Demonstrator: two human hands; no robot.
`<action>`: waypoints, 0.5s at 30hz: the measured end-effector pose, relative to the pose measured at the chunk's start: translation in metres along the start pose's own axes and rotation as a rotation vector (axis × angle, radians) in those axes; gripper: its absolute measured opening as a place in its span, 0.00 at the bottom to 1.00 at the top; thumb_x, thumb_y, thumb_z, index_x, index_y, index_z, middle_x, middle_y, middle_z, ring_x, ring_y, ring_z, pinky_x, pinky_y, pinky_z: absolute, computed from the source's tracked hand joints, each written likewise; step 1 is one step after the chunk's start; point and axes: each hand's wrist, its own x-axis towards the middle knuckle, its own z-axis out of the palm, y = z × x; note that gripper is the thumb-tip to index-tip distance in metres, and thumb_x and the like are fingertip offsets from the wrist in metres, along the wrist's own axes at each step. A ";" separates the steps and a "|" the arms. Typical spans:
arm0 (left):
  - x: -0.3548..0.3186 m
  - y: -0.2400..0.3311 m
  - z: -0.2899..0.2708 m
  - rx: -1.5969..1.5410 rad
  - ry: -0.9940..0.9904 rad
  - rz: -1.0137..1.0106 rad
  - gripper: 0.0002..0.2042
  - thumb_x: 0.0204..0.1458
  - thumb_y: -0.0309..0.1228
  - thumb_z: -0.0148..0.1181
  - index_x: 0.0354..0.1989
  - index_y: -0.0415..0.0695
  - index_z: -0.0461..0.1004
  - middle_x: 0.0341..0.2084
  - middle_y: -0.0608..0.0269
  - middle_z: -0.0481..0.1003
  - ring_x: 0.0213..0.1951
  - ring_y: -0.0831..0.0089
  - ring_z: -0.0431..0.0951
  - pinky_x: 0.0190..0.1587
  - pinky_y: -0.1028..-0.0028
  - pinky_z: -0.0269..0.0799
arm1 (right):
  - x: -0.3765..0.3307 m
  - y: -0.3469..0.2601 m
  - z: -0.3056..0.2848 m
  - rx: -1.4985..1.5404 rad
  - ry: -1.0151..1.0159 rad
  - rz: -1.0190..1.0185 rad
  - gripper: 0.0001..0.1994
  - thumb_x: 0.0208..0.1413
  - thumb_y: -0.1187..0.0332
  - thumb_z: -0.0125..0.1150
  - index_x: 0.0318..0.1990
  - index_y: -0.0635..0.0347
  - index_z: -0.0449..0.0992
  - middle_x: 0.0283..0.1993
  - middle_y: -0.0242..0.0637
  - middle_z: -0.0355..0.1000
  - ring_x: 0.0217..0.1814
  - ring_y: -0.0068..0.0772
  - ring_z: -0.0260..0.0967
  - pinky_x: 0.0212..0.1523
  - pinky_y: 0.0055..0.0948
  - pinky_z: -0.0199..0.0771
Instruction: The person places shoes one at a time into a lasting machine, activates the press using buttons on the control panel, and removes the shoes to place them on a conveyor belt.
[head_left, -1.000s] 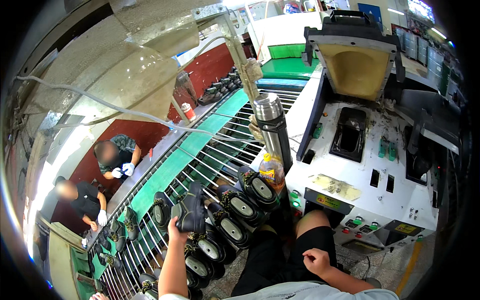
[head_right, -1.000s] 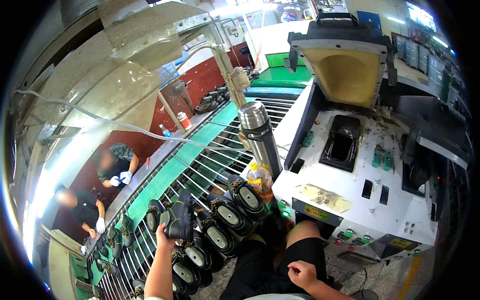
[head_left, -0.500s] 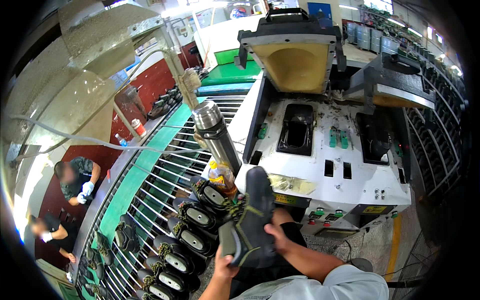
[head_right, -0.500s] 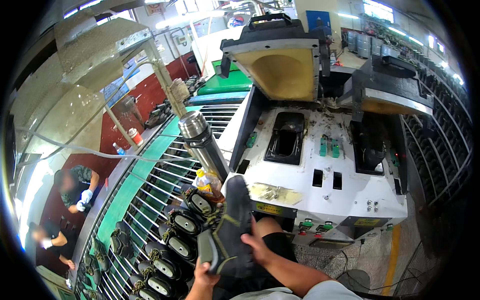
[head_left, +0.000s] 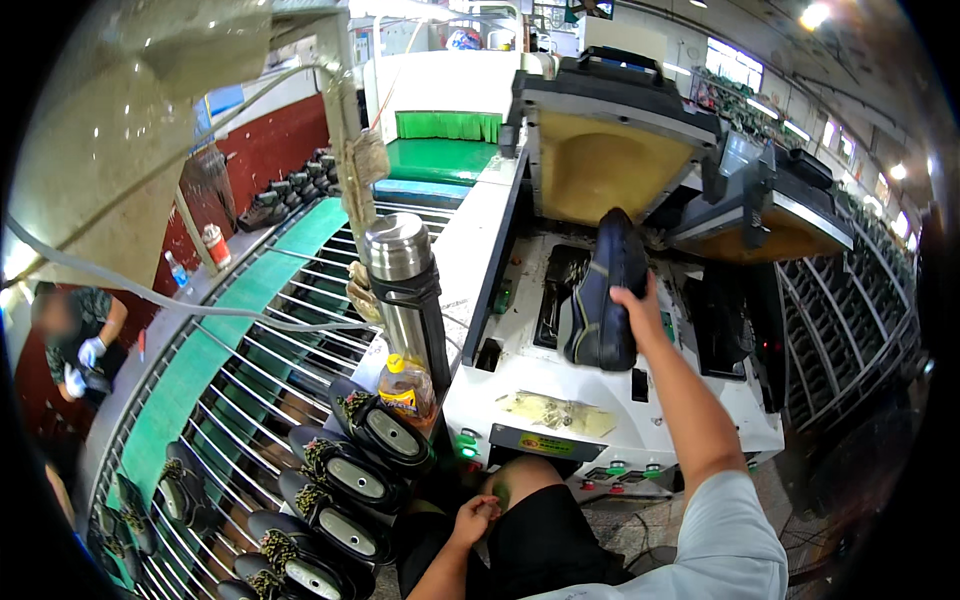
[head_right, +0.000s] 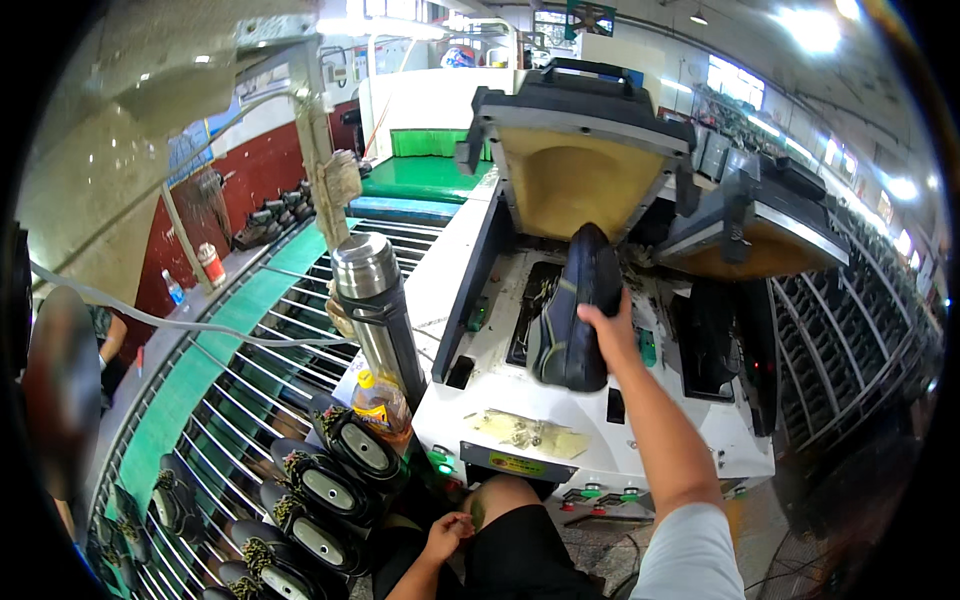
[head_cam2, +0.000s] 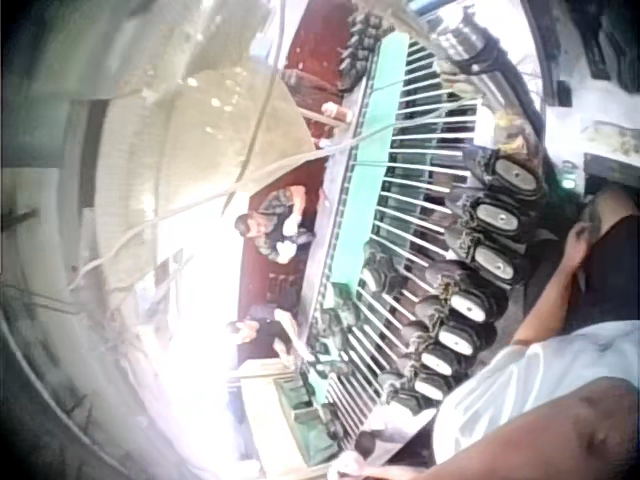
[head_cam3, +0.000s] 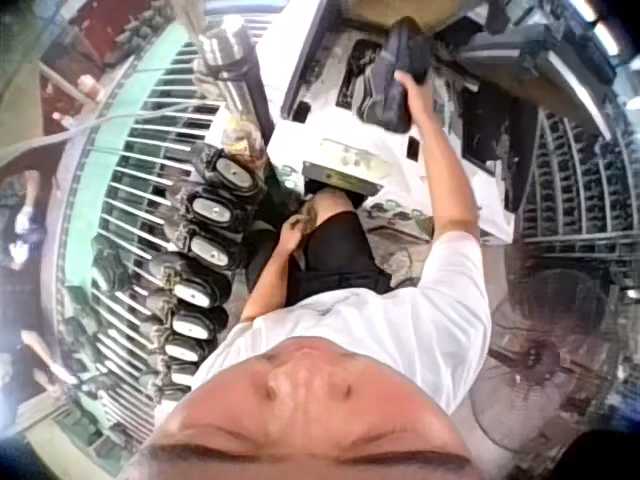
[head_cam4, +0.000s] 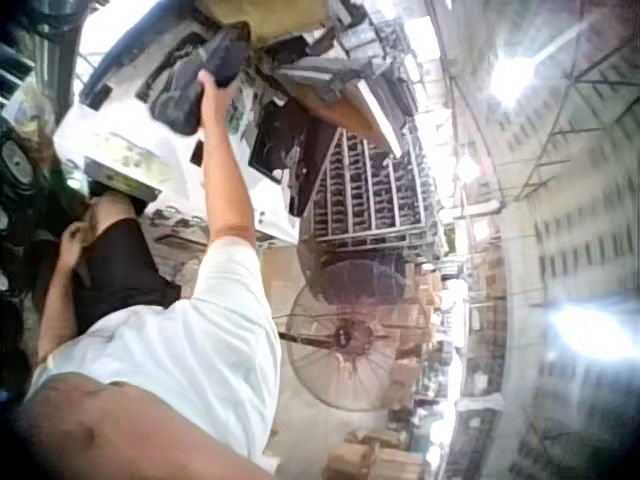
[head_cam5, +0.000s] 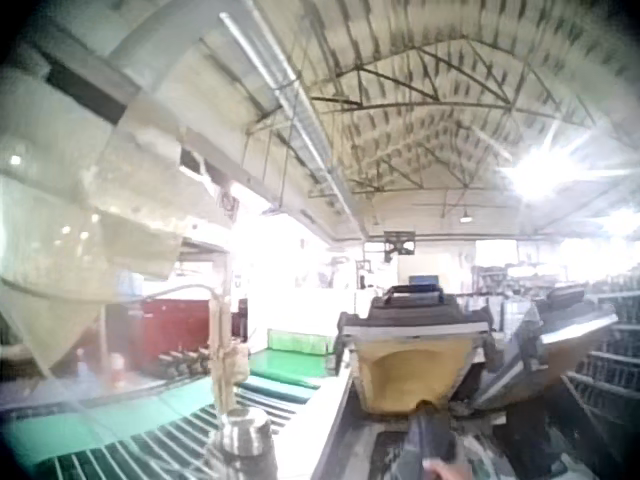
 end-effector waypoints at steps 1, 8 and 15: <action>0.008 -0.006 0.000 0.029 0.038 -0.014 0.10 0.52 0.26 0.59 0.42 0.37 0.73 0.29 0.64 0.75 0.32 0.77 0.74 0.37 0.77 0.70 | 0.031 0.003 0.002 -0.191 0.074 -0.024 0.56 0.34 0.56 0.72 0.71 0.59 0.42 0.63 0.53 0.60 0.59 0.48 0.65 0.57 0.37 0.66; 0.018 0.011 -0.002 -0.068 0.058 -0.052 0.13 0.51 0.25 0.60 0.46 0.38 0.73 0.35 0.62 0.75 0.33 0.77 0.74 0.36 0.78 0.70 | 0.109 0.027 0.057 -0.882 0.037 0.207 0.62 0.31 0.49 0.71 0.68 0.73 0.38 0.65 0.64 0.55 0.67 0.56 0.56 0.65 0.39 0.58; 0.006 0.022 -0.008 -0.115 -0.025 0.037 0.34 0.52 0.24 0.57 0.68 0.44 0.50 0.60 0.49 0.62 0.62 0.64 0.61 0.58 0.71 0.61 | 0.081 0.031 0.054 -1.145 -0.163 0.176 0.46 0.49 0.41 0.54 0.69 0.64 0.48 0.65 0.56 0.58 0.65 0.55 0.60 0.62 0.42 0.61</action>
